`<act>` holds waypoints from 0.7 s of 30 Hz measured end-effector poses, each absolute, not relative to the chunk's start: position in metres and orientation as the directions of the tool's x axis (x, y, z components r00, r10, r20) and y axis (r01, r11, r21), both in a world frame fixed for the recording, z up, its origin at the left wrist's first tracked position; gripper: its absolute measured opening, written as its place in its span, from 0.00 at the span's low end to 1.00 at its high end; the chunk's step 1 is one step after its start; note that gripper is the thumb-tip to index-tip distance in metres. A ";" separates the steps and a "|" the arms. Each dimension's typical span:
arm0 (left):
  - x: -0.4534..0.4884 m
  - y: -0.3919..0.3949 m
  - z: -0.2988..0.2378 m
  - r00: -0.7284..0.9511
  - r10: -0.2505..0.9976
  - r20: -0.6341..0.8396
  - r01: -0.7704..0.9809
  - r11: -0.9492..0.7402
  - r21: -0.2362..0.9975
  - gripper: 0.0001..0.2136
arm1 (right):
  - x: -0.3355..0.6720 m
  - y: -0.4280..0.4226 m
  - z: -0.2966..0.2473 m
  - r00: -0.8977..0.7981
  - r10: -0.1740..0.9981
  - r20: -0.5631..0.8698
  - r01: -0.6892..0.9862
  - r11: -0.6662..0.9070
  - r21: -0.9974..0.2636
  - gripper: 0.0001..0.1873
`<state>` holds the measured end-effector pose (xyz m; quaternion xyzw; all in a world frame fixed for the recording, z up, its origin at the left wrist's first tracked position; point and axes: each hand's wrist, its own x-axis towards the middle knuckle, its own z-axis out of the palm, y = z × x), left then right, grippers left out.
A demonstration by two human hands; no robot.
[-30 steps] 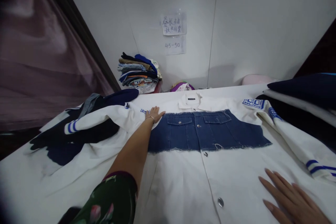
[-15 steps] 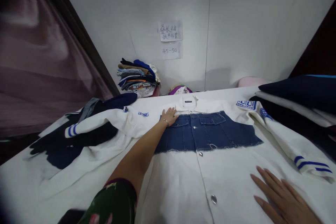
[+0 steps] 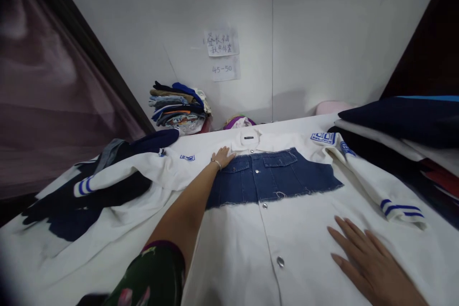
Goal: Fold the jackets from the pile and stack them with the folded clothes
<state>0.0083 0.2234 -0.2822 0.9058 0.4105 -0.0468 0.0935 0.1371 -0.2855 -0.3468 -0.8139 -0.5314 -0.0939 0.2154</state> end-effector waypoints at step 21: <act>-0.129 0.093 -0.257 0.683 0.726 -0.081 0.728 -0.685 -0.001 0.29 | 0.129 -0.284 -0.289 0.441 0.897 -0.034 0.862 -0.434 -0.261 0.31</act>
